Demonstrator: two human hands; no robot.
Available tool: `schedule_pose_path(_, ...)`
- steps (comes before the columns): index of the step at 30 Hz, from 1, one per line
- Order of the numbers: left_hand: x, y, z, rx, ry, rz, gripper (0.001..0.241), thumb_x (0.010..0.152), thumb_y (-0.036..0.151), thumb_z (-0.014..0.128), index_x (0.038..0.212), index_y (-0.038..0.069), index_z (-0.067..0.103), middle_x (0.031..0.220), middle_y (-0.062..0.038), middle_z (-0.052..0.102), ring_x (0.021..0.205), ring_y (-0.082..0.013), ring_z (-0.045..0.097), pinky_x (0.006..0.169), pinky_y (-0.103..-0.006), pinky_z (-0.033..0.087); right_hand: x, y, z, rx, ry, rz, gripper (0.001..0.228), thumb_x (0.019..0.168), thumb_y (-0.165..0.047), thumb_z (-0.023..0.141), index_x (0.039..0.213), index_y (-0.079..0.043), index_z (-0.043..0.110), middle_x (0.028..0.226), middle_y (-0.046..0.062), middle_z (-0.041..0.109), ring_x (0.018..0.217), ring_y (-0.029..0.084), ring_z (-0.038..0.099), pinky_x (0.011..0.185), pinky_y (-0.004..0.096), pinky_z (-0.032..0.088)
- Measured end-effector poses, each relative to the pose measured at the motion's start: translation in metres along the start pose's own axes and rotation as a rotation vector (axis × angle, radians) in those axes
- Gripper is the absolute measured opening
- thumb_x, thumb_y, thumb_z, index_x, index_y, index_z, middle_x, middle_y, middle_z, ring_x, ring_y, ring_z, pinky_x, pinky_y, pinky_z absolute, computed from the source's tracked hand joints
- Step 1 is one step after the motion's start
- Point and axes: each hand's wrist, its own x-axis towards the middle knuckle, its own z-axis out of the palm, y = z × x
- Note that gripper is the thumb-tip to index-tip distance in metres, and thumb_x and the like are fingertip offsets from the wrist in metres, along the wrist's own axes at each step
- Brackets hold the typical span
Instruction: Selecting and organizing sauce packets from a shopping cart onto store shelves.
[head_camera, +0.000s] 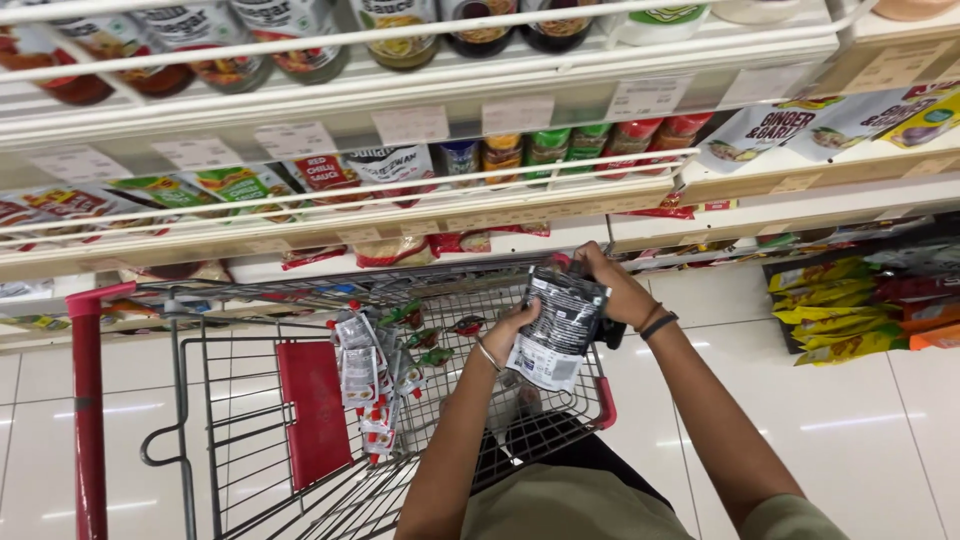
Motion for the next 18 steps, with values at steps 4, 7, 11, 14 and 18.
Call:
schedule_pose_path(4,0.005,0.003,0.0,0.01,-0.025,0.017,0.057,0.092,0.044,0.074,0.135,0.009,0.06,0.12,-0.006,0.073,0.106,-0.0205,0.071,0.093,-0.0363,0.057,0.001,0.043,-0.003,0.187,-0.035,-0.125,0.059,0.082,-0.009,0.08,0.124,-0.006,0.039,0.12,0.014,0.058,0.109,0.027,0.066,0.095,0.035,0.055)
schedule_pose_path(7,0.016,-0.009,-0.04,-0.039,-0.038,0.074,0.058,0.096,0.042,0.075,0.136,0.005,0.058,0.123,-0.008,0.071,0.107,-0.0221,0.069,0.094,-0.0375,0.056,-0.015,0.062,-0.008,0.143,-0.211,0.07,0.068,0.083,-0.006,0.085,0.131,-0.009,0.038,0.123,0.014,0.057,0.119,0.027,0.058,0.101,0.036,0.047)
schedule_pose_path(11,0.013,0.007,-0.031,0.065,0.108,0.061,0.061,0.093,0.042,0.075,0.141,0.01,0.055,0.125,-0.005,0.069,0.113,-0.0205,0.065,0.099,-0.037,0.052,-0.032,0.053,-0.011,0.235,-0.169,0.109,0.058,0.078,-0.005,0.073,0.127,-0.009,0.042,0.119,0.012,0.056,0.109,0.027,0.067,0.09,0.041,0.056)
schedule_pose_path(14,0.018,0.004,-0.029,0.256,0.255,0.027,0.065,0.088,0.045,0.073,0.143,0.017,0.055,0.126,-0.002,0.069,0.119,-0.0188,0.062,0.103,-0.0356,0.047,-0.042,0.018,-0.017,-0.052,0.209,0.066,0.047,0.078,-0.006,0.076,0.121,-0.01,0.057,0.114,0.007,0.069,0.108,0.023,0.069,0.094,0.043,0.057)
schedule_pose_path(18,0.038,-0.023,-0.037,0.327,0.287,0.067,0.073,0.088,0.052,0.071,0.149,0.017,0.05,0.132,-0.004,0.063,0.128,-0.0248,0.053,0.11,-0.0447,0.039,-0.047,0.042,0.012,-0.622,0.463,-0.095,0.045,0.068,-0.005,0.08,0.111,-0.017,0.07,0.114,0.005,0.071,0.099,0.027,0.069,0.081,0.048,0.045)
